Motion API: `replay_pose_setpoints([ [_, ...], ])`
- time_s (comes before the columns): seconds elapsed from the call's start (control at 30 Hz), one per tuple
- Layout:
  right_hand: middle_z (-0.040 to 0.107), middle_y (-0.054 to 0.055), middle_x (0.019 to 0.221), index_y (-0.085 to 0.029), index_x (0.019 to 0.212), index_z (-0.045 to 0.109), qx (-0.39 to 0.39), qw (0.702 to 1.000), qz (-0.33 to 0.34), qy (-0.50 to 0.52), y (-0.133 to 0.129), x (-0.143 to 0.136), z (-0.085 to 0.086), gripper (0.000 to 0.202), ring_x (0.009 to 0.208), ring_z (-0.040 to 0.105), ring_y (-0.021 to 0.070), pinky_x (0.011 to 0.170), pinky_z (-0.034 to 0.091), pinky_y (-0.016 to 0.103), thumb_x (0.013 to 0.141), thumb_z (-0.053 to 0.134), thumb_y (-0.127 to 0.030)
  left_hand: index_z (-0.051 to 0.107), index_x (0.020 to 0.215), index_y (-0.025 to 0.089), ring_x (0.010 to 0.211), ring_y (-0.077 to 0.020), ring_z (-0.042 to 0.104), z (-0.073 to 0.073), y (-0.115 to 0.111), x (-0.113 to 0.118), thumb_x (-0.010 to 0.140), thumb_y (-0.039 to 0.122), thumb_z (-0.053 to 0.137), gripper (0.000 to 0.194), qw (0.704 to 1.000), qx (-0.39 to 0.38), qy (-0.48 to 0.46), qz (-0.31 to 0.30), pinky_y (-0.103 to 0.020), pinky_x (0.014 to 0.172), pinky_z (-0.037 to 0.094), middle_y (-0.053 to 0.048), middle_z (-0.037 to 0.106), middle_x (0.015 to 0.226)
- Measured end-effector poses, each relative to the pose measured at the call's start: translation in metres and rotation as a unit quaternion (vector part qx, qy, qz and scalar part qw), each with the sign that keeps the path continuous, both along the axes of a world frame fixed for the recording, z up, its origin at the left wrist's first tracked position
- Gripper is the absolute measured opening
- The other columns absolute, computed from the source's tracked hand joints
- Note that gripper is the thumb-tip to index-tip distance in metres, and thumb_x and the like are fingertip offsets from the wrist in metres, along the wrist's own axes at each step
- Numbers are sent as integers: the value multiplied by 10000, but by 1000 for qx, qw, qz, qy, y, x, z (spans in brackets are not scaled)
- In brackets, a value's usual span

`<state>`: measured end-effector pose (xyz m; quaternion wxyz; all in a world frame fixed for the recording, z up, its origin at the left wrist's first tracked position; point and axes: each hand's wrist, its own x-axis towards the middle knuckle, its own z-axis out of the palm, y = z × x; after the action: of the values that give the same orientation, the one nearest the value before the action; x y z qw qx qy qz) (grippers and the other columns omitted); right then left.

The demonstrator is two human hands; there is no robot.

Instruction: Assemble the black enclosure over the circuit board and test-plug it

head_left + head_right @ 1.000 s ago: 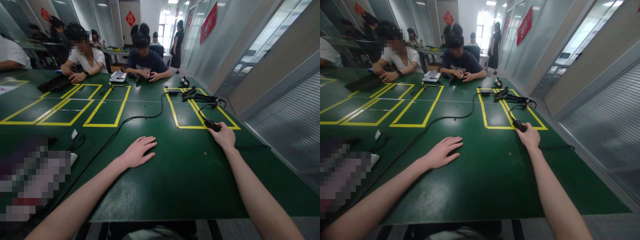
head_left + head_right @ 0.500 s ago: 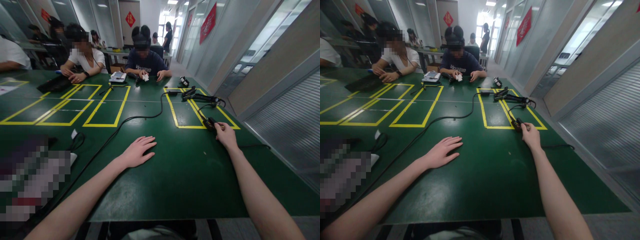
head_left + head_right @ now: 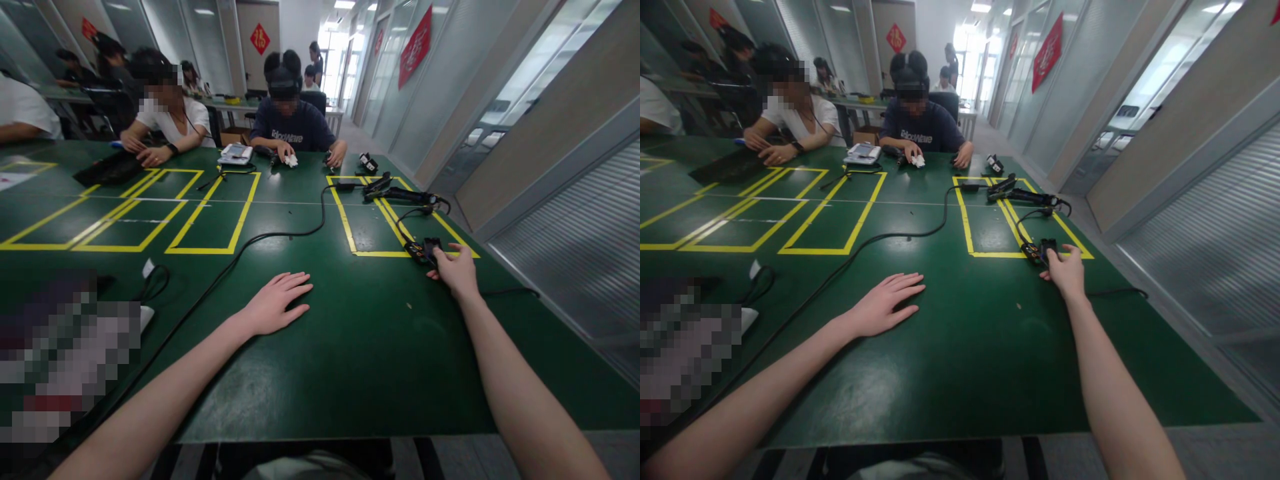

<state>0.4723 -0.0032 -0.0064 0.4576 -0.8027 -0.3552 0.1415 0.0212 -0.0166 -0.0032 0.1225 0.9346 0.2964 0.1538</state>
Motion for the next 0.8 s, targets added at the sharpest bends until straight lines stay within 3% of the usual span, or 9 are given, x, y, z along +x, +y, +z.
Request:
replay_pose_setpoints([
  [0.1, 688, 194, 1284, -210, 1279, 505, 11, 1000, 9, -18, -2, -1, -1, 561, 438, 597, 128, 450, 514, 304, 806, 717, -423, 557, 1465, 244, 1494, -234, 441, -1, 1, 0, 1052, 442, 511, 461, 1000, 0, 0, 1, -466, 1259, 319, -90, 489, 1592],
  [0.17, 657, 192, 1342, -208, 1242, 538, 23, 997, 27, -67, -3, -1, -2, 609, 446, 587, 119, 483, 521, 318, 739, 765, -466, 559, 1463, 235, 1496, -236, 438, -1, 1, 0, 1051, 438, 513, 461, 1000, -2, 1, 3, -467, 1259, 320, -93, 488, 1593],
  [0.3, 736, 123, 1103, -192, 1121, 607, 48, 980, 64, -184, -2, 1, -3, 567, 596, 643, 189, 619, 529, 347, 687, 766, -521, 559, 1463, 228, 1497, -237, 436, 0, 0, 0, 1050, 435, 514, 463, 1000, -7, 6, 4, -473, 1260, 318, -93, 487, 1593],
  [0.43, 731, 73, 870, -206, 1030, 636, 33, 969, 69, -234, 0, 0, -2, 424, 766, 679, 266, 703, 504, 364, 712, 727, -471, 558, 1465, 228, 1498, -237, 434, 0, -1, 0, 1049, 435, 516, 466, 1000, -9, 10, 8, -470, 1264, 313, -94, 485, 1595],
  [0.67, 735, 63, 872, -234, 1036, 659, -46, 955, 85, -281, -1, -8, 6, 342, 761, 664, 271, 600, 409, 317, 762, 680, -436, 552, 1470, 238, 1503, -233, 427, 2, -1, 0, 1056, 449, 495, 468, 1000, -9, 11, 6, -468, 1267, 308, -87, 478, 1601],
  [0.8, 717, 43, 868, -238, 1010, 633, -49, 953, 94, -282, -1, -15, 11, 326, 732, 641, 244, 572, 370, 290, 720, 664, -384, 553, 1469, 247, 1503, -229, 427, 2, -1, 0, 1058, 452, 487, 464, 1000, -8, 11, 6, -461, 1266, 311, -80, 474, 1604],
])
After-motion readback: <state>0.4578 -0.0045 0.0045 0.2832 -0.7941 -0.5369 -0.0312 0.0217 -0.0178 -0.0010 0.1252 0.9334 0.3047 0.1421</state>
